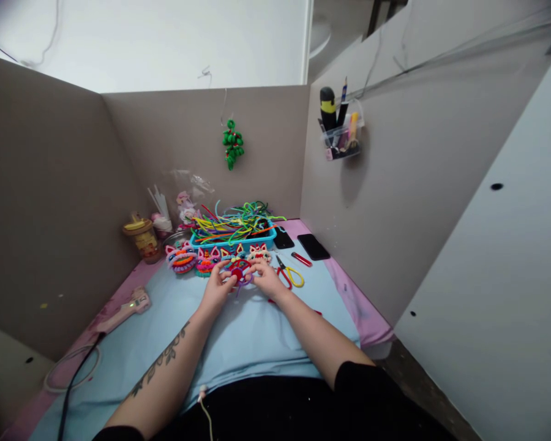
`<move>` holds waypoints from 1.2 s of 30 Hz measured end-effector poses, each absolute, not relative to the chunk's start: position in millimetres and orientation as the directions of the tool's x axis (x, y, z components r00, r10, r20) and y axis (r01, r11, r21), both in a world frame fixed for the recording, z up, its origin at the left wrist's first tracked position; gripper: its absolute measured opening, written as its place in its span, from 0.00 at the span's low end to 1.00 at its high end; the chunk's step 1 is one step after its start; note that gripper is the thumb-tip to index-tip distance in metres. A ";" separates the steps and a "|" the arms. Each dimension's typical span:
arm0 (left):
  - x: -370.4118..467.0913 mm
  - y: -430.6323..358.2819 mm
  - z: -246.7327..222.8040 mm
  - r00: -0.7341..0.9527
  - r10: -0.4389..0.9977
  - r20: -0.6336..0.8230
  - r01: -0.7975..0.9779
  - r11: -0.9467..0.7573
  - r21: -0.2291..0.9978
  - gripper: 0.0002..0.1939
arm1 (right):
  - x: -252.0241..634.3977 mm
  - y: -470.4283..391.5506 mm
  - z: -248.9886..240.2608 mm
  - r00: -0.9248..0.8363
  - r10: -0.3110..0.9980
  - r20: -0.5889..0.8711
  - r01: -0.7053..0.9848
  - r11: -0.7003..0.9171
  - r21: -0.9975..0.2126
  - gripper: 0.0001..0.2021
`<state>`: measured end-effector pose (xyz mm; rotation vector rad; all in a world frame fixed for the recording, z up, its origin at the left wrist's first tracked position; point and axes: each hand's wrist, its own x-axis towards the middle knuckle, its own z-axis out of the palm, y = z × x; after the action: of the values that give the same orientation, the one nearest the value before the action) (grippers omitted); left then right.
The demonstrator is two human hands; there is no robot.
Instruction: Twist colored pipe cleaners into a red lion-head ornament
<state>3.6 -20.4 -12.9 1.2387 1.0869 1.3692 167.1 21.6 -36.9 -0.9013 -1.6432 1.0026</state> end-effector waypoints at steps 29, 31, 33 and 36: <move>-2.8 -29.0 -7.8 0.340 0.940 0.040 -0.249 0.049 0.967 0.56 | 161.6 20.6 -37.9 -0.027 0.856 0.516 0.254 0.506 -0.825 0.03; -3.4 -29.7 -5.7 0.356 0.934 0.024 -0.288 0.086 0.954 0.55 | 162.5 20.5 -37.3 -0.005 0.846 0.532 0.292 0.511 -0.809 0.03; -3.5 -28.9 -4.5 0.336 0.942 -0.005 -0.332 0.124 0.935 0.54 | 163.9 18.2 -35.4 0.008 0.808 0.590 0.349 0.550 -0.759 0.04; -3.4 -26.2 -4.6 0.257 0.965 -0.055 -0.393 0.156 0.906 0.53 | 165.4 11.2 -31.2 0.004 0.674 0.739 0.457 0.656 -0.601 0.11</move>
<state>-3.4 -26.2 -4.6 0.9282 0.7786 1.1267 165.4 11.2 -31.2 -0.9444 -1.6337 0.2175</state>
